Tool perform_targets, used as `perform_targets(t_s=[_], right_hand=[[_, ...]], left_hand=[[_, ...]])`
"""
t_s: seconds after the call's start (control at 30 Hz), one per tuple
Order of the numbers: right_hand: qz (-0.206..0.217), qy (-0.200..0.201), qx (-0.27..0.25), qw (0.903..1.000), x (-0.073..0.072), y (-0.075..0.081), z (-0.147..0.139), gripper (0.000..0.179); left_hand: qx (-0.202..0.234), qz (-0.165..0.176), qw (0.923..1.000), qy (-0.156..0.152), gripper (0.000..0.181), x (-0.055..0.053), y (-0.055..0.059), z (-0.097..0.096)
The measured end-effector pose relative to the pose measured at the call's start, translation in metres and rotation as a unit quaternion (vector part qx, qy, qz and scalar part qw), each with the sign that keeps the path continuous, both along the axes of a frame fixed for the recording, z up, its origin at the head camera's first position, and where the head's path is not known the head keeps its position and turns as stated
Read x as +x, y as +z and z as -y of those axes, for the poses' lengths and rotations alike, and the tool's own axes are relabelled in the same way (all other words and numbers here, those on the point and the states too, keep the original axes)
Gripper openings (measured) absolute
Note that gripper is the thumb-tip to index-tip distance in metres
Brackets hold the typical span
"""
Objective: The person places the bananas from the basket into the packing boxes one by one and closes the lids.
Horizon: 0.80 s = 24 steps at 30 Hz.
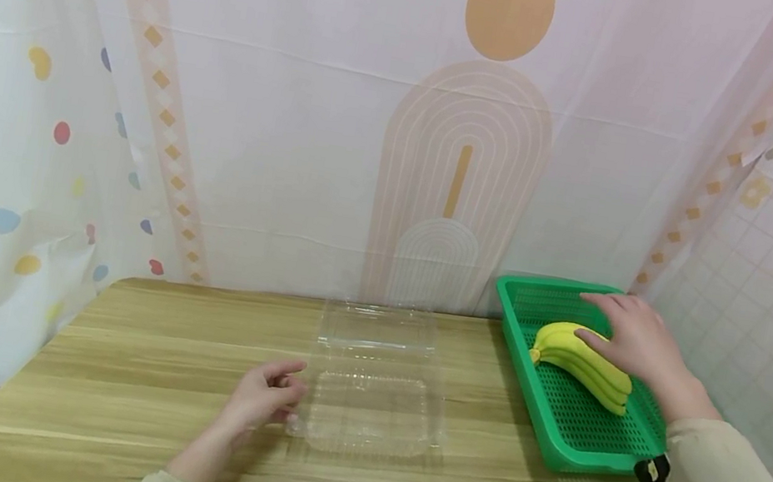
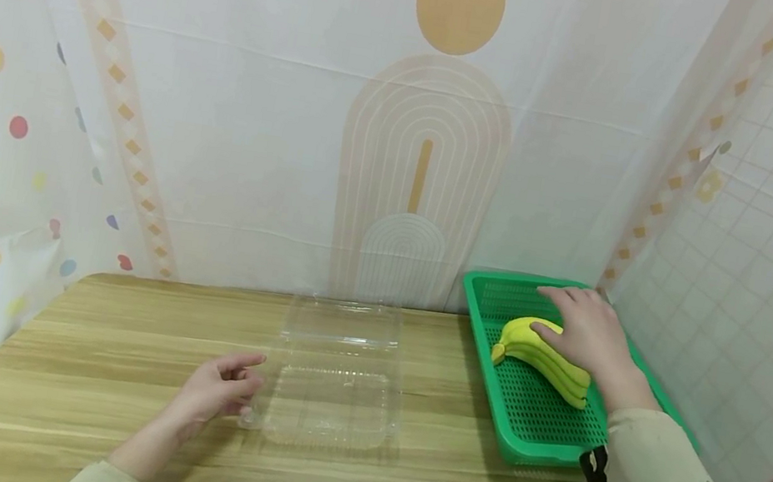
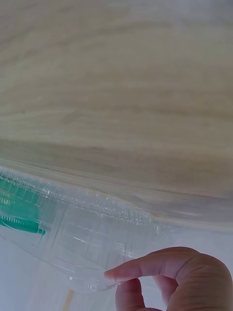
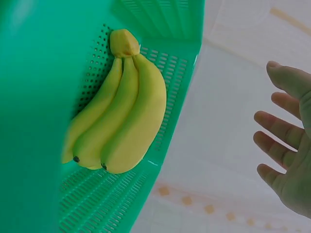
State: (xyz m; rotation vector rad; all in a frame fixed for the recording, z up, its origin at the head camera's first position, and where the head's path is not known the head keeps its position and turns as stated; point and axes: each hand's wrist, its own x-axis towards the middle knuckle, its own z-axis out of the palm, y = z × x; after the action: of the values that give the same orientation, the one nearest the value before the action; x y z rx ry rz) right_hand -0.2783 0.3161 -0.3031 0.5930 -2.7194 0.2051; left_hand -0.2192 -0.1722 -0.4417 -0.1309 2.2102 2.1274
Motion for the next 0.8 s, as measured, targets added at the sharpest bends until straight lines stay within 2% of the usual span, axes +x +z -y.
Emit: perform_targets(t_s=[0.2,0.4,0.8], right_hand=[[0.045,-0.020,-0.003,0.9988,-0.013,0.002,-0.003,0.058],[0.073,-0.033,-0.008,0.9968,-0.024,-0.002,-0.008,0.061],[0.065,-0.025,-0.003,0.9975,-0.042,-0.016,-0.013,0.063]], left_hand=[[0.009,-0.002,1.0000,-0.002,0.050,0.000,0.000,0.001],[0.010,0.004,0.9999,0.000,0.050,0.000,-0.002,0.001],[0.007,0.006,0.9999,0.005,0.050,0.003,-0.001,0.002]])
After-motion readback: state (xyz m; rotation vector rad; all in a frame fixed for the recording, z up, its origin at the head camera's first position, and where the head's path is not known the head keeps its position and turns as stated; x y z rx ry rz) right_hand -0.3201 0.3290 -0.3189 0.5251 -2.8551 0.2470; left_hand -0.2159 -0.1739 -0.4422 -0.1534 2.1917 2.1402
